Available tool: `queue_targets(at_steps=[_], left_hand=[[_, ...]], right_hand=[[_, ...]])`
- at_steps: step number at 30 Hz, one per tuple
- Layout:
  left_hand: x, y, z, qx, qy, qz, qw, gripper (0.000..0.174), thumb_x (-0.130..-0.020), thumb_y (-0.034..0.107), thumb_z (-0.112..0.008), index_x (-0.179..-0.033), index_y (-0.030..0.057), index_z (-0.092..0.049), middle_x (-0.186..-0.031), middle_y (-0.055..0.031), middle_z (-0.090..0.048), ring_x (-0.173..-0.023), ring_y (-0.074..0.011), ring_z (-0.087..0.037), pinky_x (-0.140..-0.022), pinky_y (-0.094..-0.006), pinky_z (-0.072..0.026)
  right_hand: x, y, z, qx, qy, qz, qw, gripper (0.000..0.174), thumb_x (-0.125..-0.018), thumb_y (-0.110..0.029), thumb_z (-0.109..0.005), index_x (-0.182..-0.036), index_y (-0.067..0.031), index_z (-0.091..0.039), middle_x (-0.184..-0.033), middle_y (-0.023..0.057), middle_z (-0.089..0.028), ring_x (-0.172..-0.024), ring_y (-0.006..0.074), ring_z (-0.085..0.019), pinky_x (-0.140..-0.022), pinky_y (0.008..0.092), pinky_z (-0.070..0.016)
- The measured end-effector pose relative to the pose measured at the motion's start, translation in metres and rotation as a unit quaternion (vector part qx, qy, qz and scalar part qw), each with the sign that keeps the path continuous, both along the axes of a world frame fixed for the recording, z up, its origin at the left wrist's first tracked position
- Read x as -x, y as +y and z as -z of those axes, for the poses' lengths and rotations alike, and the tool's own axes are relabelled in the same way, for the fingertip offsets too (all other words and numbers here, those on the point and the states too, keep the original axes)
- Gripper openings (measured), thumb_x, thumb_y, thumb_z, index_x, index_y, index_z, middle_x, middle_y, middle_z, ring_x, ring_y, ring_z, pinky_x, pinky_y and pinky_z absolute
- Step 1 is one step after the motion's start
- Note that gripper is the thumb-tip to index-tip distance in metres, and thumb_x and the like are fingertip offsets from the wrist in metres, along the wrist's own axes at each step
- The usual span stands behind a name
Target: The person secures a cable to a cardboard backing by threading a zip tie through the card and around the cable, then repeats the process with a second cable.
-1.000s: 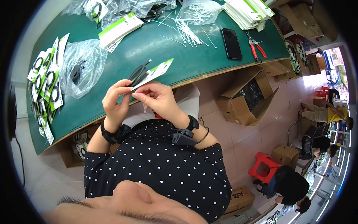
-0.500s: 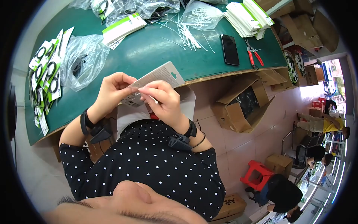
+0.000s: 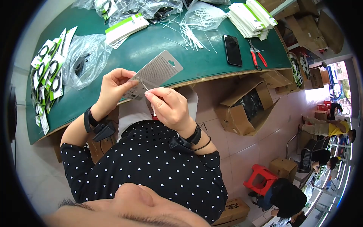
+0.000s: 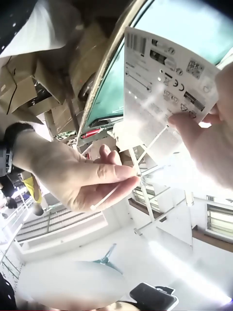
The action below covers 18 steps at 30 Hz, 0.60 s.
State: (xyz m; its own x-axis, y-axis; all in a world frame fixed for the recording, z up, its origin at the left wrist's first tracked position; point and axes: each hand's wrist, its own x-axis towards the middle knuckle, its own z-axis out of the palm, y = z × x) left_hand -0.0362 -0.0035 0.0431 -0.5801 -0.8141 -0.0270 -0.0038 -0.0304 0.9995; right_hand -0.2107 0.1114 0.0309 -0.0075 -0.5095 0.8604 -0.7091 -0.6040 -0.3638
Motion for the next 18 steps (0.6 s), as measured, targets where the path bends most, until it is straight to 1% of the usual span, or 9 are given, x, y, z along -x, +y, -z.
queue_targets(at_steps=[1, 4, 8, 9, 12, 13, 15, 16, 18], left_hand=[[-0.0004, -0.0004, 0.0012, 0.000, 0.000, 0.000, 1.000, 0.016, -0.082, 0.000, -0.072, -0.096, -0.0038, -0.064, -0.091, -0.0081, -0.069, -0.082, -0.0103, -0.066, -0.074, -0.0237, -0.0535], [-0.0012, -0.0008, 0.0043, 0.051, -0.025, -0.005, 0.998, 0.016, -0.083, -0.004, -0.070, -0.098, -0.0044, -0.064, -0.099, -0.0085, -0.068, -0.088, -0.0098, -0.064, -0.079, -0.0233, -0.0526], [-0.0014, -0.0009, 0.0057, 0.086, -0.041, -0.001, 0.995, 0.015, -0.083, -0.004, -0.070, -0.096, -0.0042, -0.064, -0.102, -0.0079, -0.068, -0.090, -0.0105, -0.064, -0.080, -0.0236, -0.0528], [-0.0013, -0.0006, 0.0057, 0.085, -0.041, -0.002, 0.996, 0.015, -0.083, -0.004, -0.070, -0.096, -0.0042, -0.064, -0.102, -0.0079, -0.068, -0.090, -0.0105, -0.064, -0.080, -0.0236, -0.0528], [0.0004, 0.0014, 0.0041, 0.133, -0.044, -0.018, 0.990, 0.015, -0.082, -0.005, -0.068, -0.096, -0.0041, -0.065, -0.092, -0.0076, -0.070, -0.086, -0.0120, -0.067, -0.079, -0.0251, -0.0540], [0.0003, 0.0014, 0.0039, 0.132, -0.043, -0.018, 0.990, 0.015, -0.082, -0.005, -0.068, -0.096, -0.0041, -0.065, -0.092, -0.0076, -0.070, -0.086, -0.0120, -0.067, -0.079, -0.0251, -0.0540], [-0.0003, 0.0006, 0.0038, 0.123, -0.048, -0.012, 0.991, 0.014, -0.082, -0.006, -0.068, -0.095, -0.0041, -0.064, -0.099, -0.0079, -0.068, -0.089, -0.0114, -0.065, -0.080, -0.0246, -0.0537], [-0.0007, 0.0004, 0.0041, 0.119, -0.050, -0.008, 0.992, 0.014, -0.082, -0.006, -0.068, -0.094, -0.0041, -0.064, -0.102, -0.0081, -0.067, -0.090, -0.0112, -0.064, -0.081, -0.0244, -0.0535], [-0.0012, -0.0004, 0.0061, 0.122, -0.049, -0.009, 0.991, 0.014, -0.081, -0.006, -0.068, -0.094, -0.0042, -0.064, -0.102, -0.0083, -0.067, -0.090, -0.0112, -0.064, -0.081, -0.0244, -0.0535]], right_hand=[[0.0000, 0.0003, -0.0013, 0.002, 0.008, 0.005, 1.000, 0.033, -0.065, 0.014, -0.072, -0.095, -0.0002, -0.070, -0.091, 0.0104, -0.065, -0.073, 0.0230, -0.066, -0.060, 0.0287, -0.0546], [0.0002, 0.0008, -0.0025, 0.004, 0.027, 0.016, 1.000, 0.035, -0.063, 0.013, -0.072, -0.095, -0.0001, -0.070, -0.090, 0.0100, -0.065, -0.072, 0.0234, -0.065, -0.059, 0.0292, -0.0540], [-0.0016, -0.0012, -0.0015, 0.004, 0.041, 0.015, 0.999, 0.035, -0.062, 0.012, -0.071, -0.096, 0.0003, -0.070, -0.090, 0.0099, -0.065, -0.072, 0.0228, -0.065, -0.058, 0.0295, -0.0538], [-0.0023, -0.0014, -0.0019, 0.000, 0.048, 0.010, 0.999, 0.035, -0.063, 0.012, -0.071, -0.095, 0.0004, -0.070, -0.090, 0.0099, -0.065, -0.071, 0.0227, -0.065, -0.058, 0.0296, -0.0537], [-0.0038, -0.0017, -0.0021, -0.009, 0.063, -0.002, 0.998, 0.034, -0.063, 0.011, -0.072, -0.095, 0.0005, -0.070, -0.090, 0.0099, -0.065, -0.071, 0.0226, -0.065, -0.058, 0.0297, -0.0534], [-0.0035, -0.0023, -0.0018, -0.005, 0.074, 0.001, 0.997, 0.032, -0.065, 0.006, -0.070, -0.096, 0.0003, -0.070, -0.091, 0.0095, -0.064, -0.072, 0.0221, -0.064, -0.058, 0.0296, -0.0529], [-0.0028, -0.0034, -0.0016, 0.003, 0.095, 0.006, 0.995, 0.029, -0.069, -0.003, -0.066, -0.098, -0.0002, -0.069, -0.094, 0.0086, -0.063, -0.073, 0.0213, -0.064, -0.058, 0.0294, -0.0520], [-0.0028, -0.0033, -0.0023, 0.002, 0.096, 0.006, 0.995, 0.029, -0.069, -0.003, -0.066, -0.098, -0.0002, -0.069, -0.094, 0.0086, -0.063, -0.073, 0.0213, -0.064, -0.058, 0.0294, -0.0520], [-0.0030, -0.0029, -0.0051, -0.001, 0.104, 0.008, 0.995, 0.029, -0.069, -0.004, -0.065, -0.098, -0.0004, -0.069, -0.094, 0.0084, -0.063, -0.074, 0.0208, -0.064, -0.057, 0.0293, -0.0515]])
